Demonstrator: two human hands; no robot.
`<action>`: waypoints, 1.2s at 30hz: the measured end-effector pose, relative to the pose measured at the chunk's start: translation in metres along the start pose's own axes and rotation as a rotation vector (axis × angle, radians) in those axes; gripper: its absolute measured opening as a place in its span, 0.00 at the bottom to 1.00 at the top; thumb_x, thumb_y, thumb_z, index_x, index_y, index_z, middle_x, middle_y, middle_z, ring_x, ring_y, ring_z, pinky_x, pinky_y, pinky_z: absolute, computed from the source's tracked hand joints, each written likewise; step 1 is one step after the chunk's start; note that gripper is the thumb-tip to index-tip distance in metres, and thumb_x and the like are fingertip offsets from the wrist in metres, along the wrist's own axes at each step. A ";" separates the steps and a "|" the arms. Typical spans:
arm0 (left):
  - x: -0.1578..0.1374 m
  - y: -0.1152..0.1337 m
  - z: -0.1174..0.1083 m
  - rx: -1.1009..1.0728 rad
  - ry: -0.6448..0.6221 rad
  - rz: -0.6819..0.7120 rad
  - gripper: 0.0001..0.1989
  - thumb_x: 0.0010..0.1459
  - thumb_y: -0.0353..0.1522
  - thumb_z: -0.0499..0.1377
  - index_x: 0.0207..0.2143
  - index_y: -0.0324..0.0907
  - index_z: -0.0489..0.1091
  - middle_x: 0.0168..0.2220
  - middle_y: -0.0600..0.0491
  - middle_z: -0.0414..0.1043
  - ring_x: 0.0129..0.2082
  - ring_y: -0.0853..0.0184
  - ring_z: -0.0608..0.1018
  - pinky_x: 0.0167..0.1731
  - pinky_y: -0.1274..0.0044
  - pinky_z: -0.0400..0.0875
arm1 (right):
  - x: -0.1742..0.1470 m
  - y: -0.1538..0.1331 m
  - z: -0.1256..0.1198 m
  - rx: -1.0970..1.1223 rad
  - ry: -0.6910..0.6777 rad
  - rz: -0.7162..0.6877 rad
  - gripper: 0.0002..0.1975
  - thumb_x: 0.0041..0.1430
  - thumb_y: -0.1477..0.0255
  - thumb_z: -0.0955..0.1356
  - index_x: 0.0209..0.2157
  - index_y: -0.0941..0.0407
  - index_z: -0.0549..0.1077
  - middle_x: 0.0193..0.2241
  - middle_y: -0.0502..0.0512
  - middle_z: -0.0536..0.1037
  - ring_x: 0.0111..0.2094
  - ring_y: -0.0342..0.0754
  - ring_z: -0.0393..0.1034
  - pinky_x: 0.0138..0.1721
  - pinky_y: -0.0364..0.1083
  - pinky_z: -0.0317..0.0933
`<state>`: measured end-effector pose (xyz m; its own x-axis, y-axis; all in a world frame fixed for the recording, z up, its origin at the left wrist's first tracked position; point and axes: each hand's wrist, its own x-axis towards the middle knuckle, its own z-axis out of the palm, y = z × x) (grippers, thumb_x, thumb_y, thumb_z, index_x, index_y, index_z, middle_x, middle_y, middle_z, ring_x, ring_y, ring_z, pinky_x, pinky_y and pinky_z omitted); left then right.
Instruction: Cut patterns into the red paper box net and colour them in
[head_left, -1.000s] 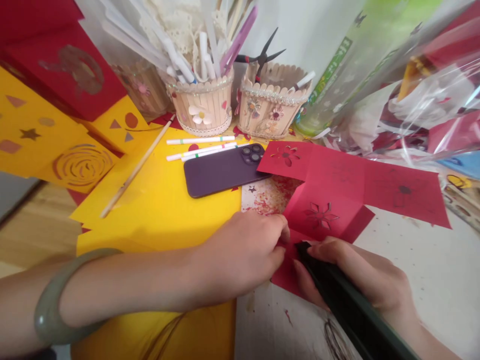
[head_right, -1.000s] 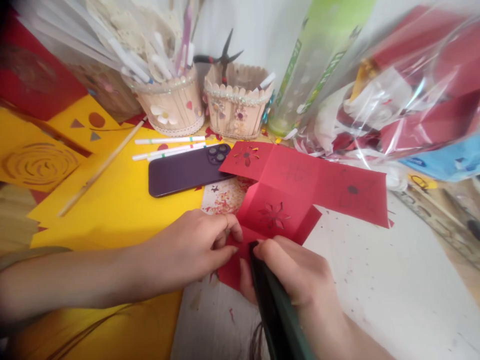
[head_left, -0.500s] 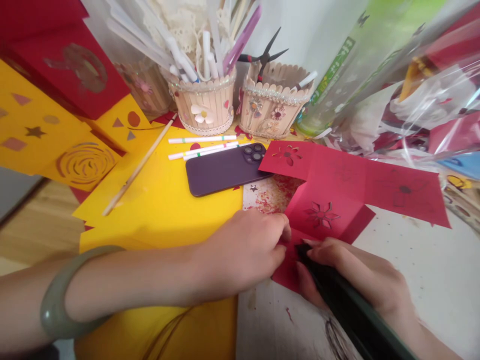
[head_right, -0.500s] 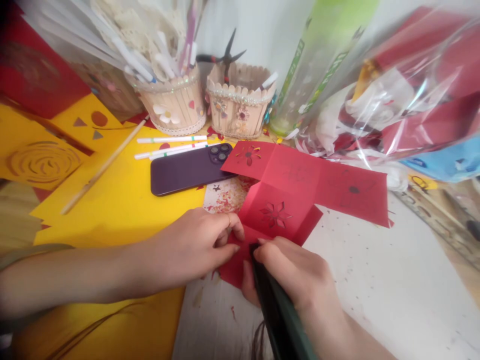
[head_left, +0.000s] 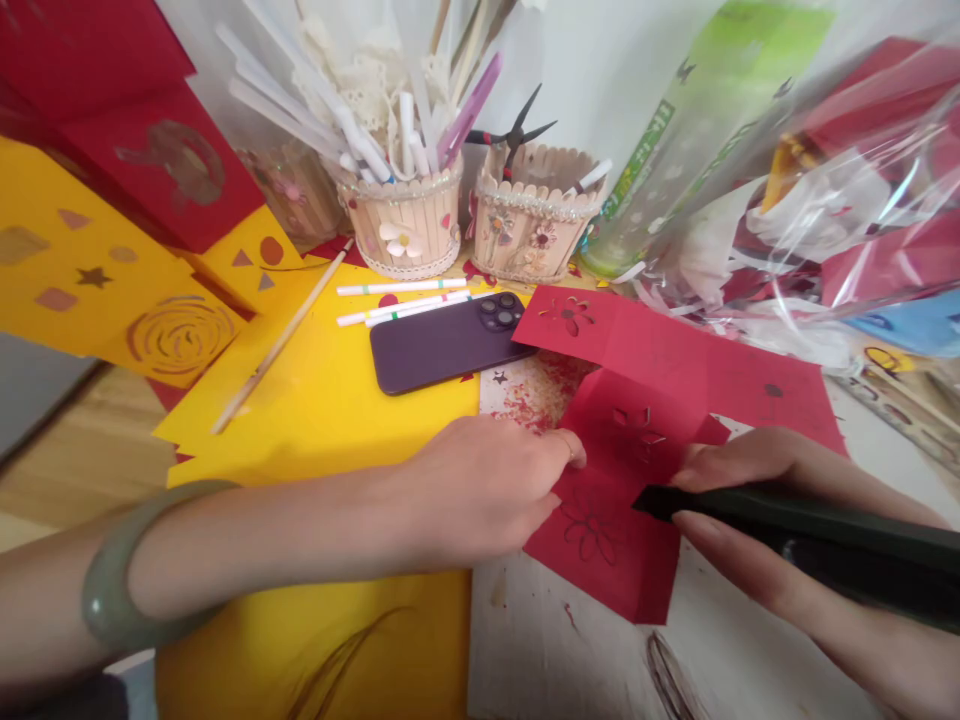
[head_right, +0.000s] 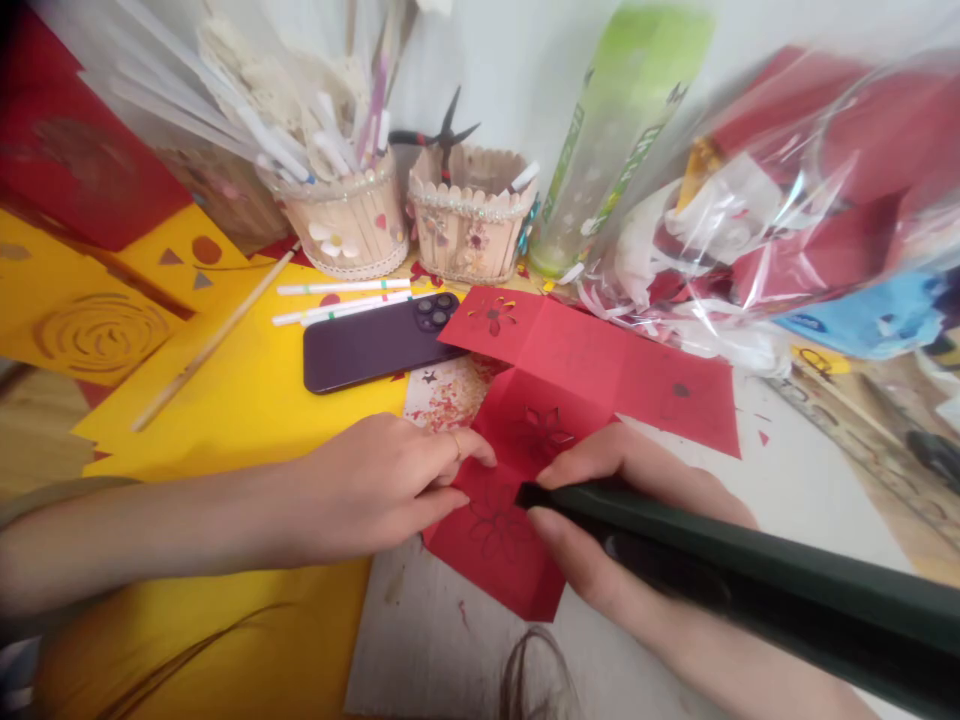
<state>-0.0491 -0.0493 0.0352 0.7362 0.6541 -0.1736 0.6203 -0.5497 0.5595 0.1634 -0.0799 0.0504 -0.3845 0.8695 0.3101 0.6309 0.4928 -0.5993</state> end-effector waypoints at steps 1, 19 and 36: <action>0.001 0.000 -0.002 0.055 -0.019 0.010 0.13 0.58 0.29 0.52 0.46 0.38 0.65 0.30 0.50 0.75 0.31 0.60 0.78 0.27 0.74 0.66 | 0.003 -0.001 0.000 0.008 -0.043 0.003 0.03 0.55 0.66 0.67 0.32 0.49 0.68 0.23 0.48 0.76 0.20 0.44 0.71 0.16 0.39 0.67; 0.006 -0.004 -0.015 0.121 -0.102 -0.066 0.09 0.59 0.32 0.53 0.43 0.41 0.63 0.32 0.52 0.74 0.32 0.60 0.77 0.22 0.76 0.57 | 0.015 0.023 0.023 0.178 -0.240 0.137 0.01 0.54 0.70 0.67 0.31 0.52 0.70 0.26 0.48 0.76 0.25 0.44 0.71 0.22 0.40 0.63; 0.006 -0.007 -0.012 0.140 -0.052 -0.033 0.06 0.57 0.31 0.52 0.38 0.42 0.64 0.24 0.56 0.70 0.26 0.63 0.75 0.19 0.77 0.49 | 0.019 0.025 0.029 0.256 -0.303 0.059 0.05 0.53 0.77 0.66 0.28 0.52 0.68 0.21 0.44 0.74 0.19 0.38 0.66 0.20 0.36 0.60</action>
<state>-0.0523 -0.0355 0.0397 0.7254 0.6474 -0.2339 0.6735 -0.5975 0.4351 0.1525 -0.0516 0.0200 -0.5585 0.8273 0.0608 0.4843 0.3847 -0.7858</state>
